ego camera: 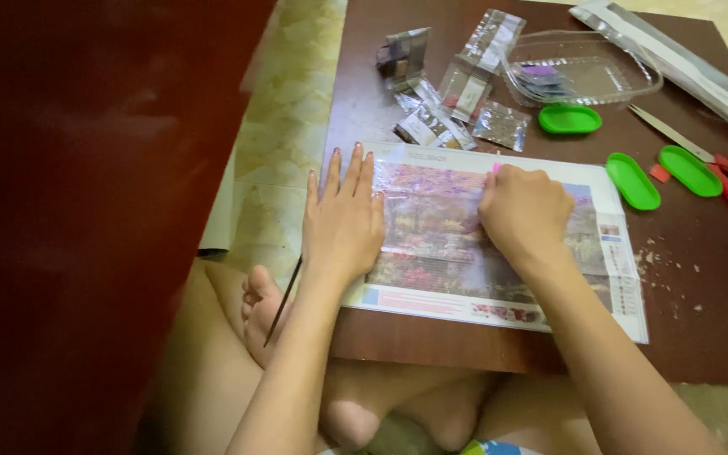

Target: The person performs diamond painting by picking up small resin diamonds from a container with tweezers or a marker tool, then placing them onto an adhesive canvas. The person also transfers beads between small containers.

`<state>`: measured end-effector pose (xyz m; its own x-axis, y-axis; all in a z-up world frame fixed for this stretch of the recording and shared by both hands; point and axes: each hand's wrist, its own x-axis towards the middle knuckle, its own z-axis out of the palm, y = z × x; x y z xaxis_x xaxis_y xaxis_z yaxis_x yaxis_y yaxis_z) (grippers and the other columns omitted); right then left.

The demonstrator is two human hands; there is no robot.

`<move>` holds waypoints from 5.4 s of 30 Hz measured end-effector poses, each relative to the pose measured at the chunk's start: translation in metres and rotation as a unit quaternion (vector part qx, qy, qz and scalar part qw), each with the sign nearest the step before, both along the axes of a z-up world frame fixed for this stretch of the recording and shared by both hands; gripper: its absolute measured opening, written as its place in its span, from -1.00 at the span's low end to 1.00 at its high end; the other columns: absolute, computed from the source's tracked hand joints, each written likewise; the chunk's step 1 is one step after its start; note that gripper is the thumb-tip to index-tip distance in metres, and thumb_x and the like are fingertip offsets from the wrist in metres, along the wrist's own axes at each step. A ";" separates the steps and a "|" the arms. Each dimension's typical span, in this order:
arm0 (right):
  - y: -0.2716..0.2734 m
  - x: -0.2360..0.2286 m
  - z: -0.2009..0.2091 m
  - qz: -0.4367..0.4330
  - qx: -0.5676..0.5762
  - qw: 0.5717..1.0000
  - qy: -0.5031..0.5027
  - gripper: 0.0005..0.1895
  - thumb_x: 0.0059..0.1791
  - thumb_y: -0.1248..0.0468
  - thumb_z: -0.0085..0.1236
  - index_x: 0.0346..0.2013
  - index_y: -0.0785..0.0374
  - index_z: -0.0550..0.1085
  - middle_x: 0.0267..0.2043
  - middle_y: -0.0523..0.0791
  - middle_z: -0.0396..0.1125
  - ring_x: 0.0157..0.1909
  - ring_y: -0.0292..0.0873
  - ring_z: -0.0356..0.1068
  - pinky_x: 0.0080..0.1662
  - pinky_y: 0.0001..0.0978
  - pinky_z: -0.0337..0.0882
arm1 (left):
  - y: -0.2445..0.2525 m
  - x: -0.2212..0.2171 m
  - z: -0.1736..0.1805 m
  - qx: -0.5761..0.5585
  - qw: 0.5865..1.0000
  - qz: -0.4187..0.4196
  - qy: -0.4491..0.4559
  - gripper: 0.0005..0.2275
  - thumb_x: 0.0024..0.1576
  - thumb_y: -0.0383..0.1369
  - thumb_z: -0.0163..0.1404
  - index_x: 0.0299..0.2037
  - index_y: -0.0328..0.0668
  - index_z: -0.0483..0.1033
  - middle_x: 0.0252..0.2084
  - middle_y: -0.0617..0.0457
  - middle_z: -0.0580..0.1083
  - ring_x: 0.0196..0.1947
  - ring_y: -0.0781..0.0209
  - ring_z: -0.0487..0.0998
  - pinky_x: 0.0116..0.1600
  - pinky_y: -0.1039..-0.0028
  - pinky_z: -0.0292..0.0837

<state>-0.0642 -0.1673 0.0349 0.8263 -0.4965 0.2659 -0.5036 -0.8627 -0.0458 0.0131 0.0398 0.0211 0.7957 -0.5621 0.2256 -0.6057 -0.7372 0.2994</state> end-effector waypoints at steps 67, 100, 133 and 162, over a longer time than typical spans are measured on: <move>-0.059 -0.049 0.009 -0.034 -0.016 0.997 0.074 -0.55 0.18 0.01 -0.17 -0.32 0.22 0.55 -0.45 0.08 0.46 -0.52 0.16 0.43 -0.43 -0.04 0.42 | 0.006 0.020 -0.030 -0.108 0.990 0.093 -0.013 -0.47 0.19 -0.31 -0.14 0.33 -0.45 0.06 0.37 -0.38 0.16 -0.03 -0.28 0.46 0.16 0.09 0.23; -0.018 -0.057 -0.012 0.229 0.115 0.956 -0.145 -0.52 0.17 0.16 -0.27 0.28 0.43 0.28 0.26 0.19 0.26 0.34 0.21 0.16 0.29 -0.02 0.17 | -0.111 -0.062 -0.011 -0.059 0.982 -0.177 0.011 -0.46 0.18 -0.32 -0.34 0.42 -0.25 0.04 0.51 -0.03 0.00 0.50 -0.03 -0.04 0.50 0.05 -0.24; -0.016 -0.056 -0.008 0.187 0.163 0.955 -0.162 -0.55 0.15 0.12 -0.16 0.24 0.31 0.37 0.21 0.07 0.33 0.35 0.11 0.18 0.31 -0.07 0.17 | -0.102 -0.056 0.000 0.022 0.994 -0.086 0.066 -0.41 0.19 -0.05 -0.27 0.44 0.02 0.02 0.53 0.14 -0.11 0.50 -0.11 -0.18 0.47 0.01 -0.41; -0.008 -0.050 -0.003 0.135 0.175 0.959 -0.179 -0.64 0.09 0.20 -0.04 0.17 0.09 0.47 0.17 0.00 0.38 0.26 0.05 0.29 0.21 -0.07 0.30 | -0.042 -0.023 0.009 -0.071 0.994 -0.031 0.078 -0.46 0.23 0.00 -0.28 0.35 -0.10 0.22 0.47 -0.12 0.05 0.48 -0.21 -0.12 0.45 -0.02 -0.38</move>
<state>-0.1146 -0.1750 0.0321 0.8243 -0.3872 0.4132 -0.1612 -0.8599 -0.4843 -0.0103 -0.0024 0.0301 0.7918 -0.5830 0.1823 -0.5868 -0.6432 0.4919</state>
